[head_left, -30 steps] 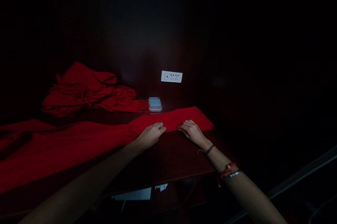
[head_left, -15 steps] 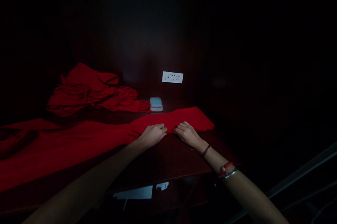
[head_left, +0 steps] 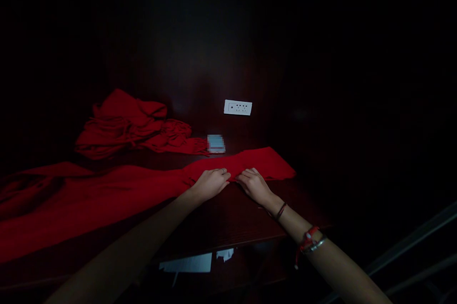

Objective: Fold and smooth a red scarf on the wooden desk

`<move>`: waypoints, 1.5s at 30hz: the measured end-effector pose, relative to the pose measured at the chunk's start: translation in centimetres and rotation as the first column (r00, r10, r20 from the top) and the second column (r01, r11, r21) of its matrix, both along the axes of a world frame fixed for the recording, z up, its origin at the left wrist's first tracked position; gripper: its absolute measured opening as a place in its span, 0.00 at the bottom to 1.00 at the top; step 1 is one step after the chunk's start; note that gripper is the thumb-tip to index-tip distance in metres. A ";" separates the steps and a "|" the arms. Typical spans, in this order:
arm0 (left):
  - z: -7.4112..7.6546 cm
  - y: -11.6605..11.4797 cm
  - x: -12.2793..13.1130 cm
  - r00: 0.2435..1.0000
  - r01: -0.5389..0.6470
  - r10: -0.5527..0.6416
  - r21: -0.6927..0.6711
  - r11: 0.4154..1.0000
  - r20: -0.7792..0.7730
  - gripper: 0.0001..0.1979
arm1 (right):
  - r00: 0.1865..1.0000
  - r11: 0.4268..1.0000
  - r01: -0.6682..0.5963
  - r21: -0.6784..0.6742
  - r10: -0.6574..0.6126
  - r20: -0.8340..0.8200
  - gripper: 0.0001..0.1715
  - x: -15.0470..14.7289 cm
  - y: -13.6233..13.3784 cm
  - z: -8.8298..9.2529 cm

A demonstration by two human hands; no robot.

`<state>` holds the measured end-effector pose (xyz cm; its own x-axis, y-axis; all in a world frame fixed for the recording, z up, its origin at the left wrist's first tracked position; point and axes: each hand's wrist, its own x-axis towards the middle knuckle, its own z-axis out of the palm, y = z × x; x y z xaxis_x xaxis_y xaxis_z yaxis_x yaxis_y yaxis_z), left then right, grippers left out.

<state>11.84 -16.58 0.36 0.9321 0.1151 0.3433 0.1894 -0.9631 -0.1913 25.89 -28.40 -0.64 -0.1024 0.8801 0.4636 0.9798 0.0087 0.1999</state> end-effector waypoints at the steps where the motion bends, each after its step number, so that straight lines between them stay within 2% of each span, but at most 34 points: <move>1: 0.1 0.1 -0.1 1.000 0.001 -0.001 0.000 1.000 0.001 0.10 | 1.000 1.000 0.007 0.004 -0.007 -0.004 0.12 0.0 0.1 -0.1; 5: 0.3 0.4 -0.3 1.000 0.016 -0.016 0.017 1.000 -0.004 0.10 | 0.999 1.000 0.028 0.012 -0.028 -0.041 0.11 0.2 0.2 -0.4; 11: 0.3 0.0 -0.2 0.998 0.059 -0.059 0.010 0.998 -0.016 0.09 | 0.997 0.999 -0.031 0.019 0.032 -0.068 0.12 0.0 0.5 -0.4; 16: 0.5 0.4 -0.5 0.997 0.069 -0.069 0.007 0.998 -0.041 0.08 | 0.996 0.998 -0.008 0.062 0.014 -0.088 0.13 0.3 0.2 -0.4; 22: 0.9 1.0 -1.1 0.994 0.051 -0.050 0.006 0.999 -0.100 0.09 | 0.996 0.999 -0.028 0.043 0.031 -0.078 0.14 0.3 0.2 -0.1; 29: 1.3 1.1 -1.7 0.973 0.126 -0.131 -0.038 0.991 -0.189 0.08 | 0.997 0.999 -0.040 -0.020 0.039 -0.068 0.14 0.1 0.0 0.0; 33: 1.3 2.1 -2.1 0.979 0.077 -0.081 -0.024 0.997 -0.188 0.10 | 0.996 0.999 0.013 -0.051 -0.018 -0.092 0.16 0.6 -0.6 0.6; 36: 1.4 3.0 -2.3 0.974 0.033 -0.046 -0.060 0.998 -0.222 0.08 | 0.981 0.990 0.122 -0.075 -0.131 -0.145 0.20 2.8 -1.6 0.8; 39: 1.3 3.2 -2.4 0.973 0.002 -0.023 -0.089 0.996 -0.232 0.10 | 0.936 0.968 0.222 -0.119 -0.246 -0.253 0.28 5.4 -2.7 0.4; 43: 0.8 2.5 -2.0 0.989 0.057 -0.069 -0.091 0.994 -0.133 0.17 | 0.903 0.958 0.191 -0.215 -0.258 -0.344 0.35 6.7 -3.3 -0.3; 45: 0.2 2.6 -1.7 0.982 0.068 -0.092 -0.141 0.988 -0.168 0.19 | 0.898 0.955 0.176 -0.238 -0.255 -0.359 0.37 6.6 -3.3 -0.5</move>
<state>10.11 -14.00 0.61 0.9841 0.0716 0.1625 0.0859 -0.9929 -0.0822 32.52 -31.71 -1.14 0.2500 0.9366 0.2454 0.9619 -0.2112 -0.1738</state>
